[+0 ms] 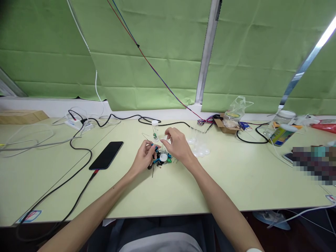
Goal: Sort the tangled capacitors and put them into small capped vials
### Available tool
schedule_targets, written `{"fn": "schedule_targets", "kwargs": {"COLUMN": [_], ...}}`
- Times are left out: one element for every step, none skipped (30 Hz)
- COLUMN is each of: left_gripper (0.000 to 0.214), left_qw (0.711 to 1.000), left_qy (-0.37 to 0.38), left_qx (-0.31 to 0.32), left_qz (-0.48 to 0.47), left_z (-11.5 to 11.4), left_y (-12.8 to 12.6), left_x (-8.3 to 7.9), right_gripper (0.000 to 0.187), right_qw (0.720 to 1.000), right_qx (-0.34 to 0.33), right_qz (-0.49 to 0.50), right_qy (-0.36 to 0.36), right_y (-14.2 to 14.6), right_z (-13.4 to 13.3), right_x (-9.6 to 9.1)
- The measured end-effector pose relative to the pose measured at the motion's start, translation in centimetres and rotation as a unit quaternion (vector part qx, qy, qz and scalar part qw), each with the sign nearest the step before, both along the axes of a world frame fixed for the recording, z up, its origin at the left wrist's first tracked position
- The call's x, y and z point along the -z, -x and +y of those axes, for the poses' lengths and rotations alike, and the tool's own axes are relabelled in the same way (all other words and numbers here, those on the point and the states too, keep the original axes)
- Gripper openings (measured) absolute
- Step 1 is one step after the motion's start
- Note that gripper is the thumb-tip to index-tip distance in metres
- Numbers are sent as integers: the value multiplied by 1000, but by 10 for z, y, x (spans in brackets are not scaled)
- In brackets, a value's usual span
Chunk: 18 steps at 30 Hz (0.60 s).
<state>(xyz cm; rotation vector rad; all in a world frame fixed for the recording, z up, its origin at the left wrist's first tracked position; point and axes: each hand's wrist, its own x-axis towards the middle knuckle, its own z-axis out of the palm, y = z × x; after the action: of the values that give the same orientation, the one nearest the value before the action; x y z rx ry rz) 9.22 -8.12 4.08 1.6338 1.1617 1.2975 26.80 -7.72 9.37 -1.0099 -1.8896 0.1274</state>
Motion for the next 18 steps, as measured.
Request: {"fn": "schedule_targets", "kwargs": {"left_gripper": [31, 33, 34, 36, 37, 38, 38, 39, 39, 39, 39, 40, 40, 41, 41, 42, 42, 42], "left_qw": [999, 997, 995, 993, 991, 988, 986, 984, 982, 981, 980, 979, 979, 978, 977, 976, 975, 974], "left_qy": [13, 32, 52, 68, 83, 95, 105, 113, 118, 121, 123, 124, 124, 126, 129, 133, 136, 139], "left_qx": [34, 55, 73, 84, 94, 103, 111, 118, 122, 124, 124, 124, 124, 124, 125, 126, 126, 125], "left_qz": [-23, -39, -45, -51, -55, -60, -65, -72, -79, -87, -94, -102, -108, -113, -117, -120, -122, -124], "left_z": [0, 0, 0, -1, -1, -2, -2, -3, -3, -2, -2, -1, -1, 0, 0, 1, 1, 1], "left_y": [0, 0, 0, 0, 0, 0, 0, 0, 0, 0, 0, 0, 0, 0, 0, 0, 0, 0], "left_x": [0, -1, -2, -3, -4, -5, -6, -6, -6, -6, -5, -4, -3, -2, -2, -1, -1, -1], "right_gripper": [13, 13, 13, 12, 12, 12, 12, 11, 11, 11, 11, 10, 10, 10, 10, 10, 10, 11], "right_qw": [1000, 1000, 1000, 1000, 1000, 1000, 999, 999, 999, 999, 998, 998, 998, 997, 997, 997, 997, 997], "right_qx": [-3, -6, -10, -13, -18, -23, -28, -34, -39, -44, -48, -52, -55, -57, -59, -59, -57, -54], "right_qz": [2, 5, 7, 9, 11, 12, 12, 12, 10, 9, 7, 6, 4, 4, 4, 3, 4, 6], "right_qy": [-1, -3, -6, -9, -12, -15, -19, -22, -26, -30, -34, -39, -43, -47, -50, -50, -49, -48], "right_y": [1, 2, 4, 5, 6, 8, 9, 10, 11, 12, 13, 14, 14, 14, 14, 14, 14, 14], "right_z": [-1, -1, -2, -2, -2, -3, -3, -4, -4, -4, -4, -4, -4, -4, -4, -3, -3, -3], "right_x": [-1, -1, -2, -2, -2, -2, -2, -2, -2, -2, -1, 0, 1, 2, 3, 5, 6, 7]}}
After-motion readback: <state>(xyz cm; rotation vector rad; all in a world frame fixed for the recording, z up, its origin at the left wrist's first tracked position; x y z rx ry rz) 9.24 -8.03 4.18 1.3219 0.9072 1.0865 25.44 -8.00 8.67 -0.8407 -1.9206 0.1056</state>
